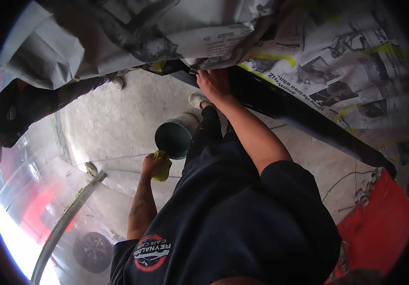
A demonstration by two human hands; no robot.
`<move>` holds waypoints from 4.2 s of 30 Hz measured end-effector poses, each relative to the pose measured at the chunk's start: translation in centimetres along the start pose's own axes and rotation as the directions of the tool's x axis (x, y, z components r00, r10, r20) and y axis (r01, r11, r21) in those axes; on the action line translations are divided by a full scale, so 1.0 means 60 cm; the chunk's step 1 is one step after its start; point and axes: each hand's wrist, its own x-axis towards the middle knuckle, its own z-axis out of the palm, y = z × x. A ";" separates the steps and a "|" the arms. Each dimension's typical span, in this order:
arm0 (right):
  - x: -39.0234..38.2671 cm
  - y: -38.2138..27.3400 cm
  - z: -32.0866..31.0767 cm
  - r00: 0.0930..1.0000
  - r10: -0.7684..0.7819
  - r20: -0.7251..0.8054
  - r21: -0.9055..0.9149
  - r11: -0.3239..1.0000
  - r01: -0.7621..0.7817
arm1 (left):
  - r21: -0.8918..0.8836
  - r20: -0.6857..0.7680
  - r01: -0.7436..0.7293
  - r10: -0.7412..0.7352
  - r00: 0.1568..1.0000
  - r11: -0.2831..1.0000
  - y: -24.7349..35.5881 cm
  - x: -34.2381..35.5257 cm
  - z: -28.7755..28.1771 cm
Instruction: Wet sanding a car bumper part with a sanding block and a cloth.
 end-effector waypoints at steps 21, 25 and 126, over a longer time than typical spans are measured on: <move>-0.029 0.034 -0.029 0.996 -0.049 0.068 -0.190 0.980 0.061 | 0.074 0.019 0.007 -0.008 1.000 0.997 0.057 0.008 0.018; -0.070 0.037 -0.071 0.994 -0.043 0.105 -0.151 0.987 0.059 | 0.079 -0.005 -0.012 0.013 1.000 0.997 0.055 -0.007 0.012; -0.055 0.031 -0.035 0.987 0.122 0.108 -0.159 0.982 -0.104 | 0.365 -0.128 -0.138 0.196 0.972 0.921 0.011 0.016 0.027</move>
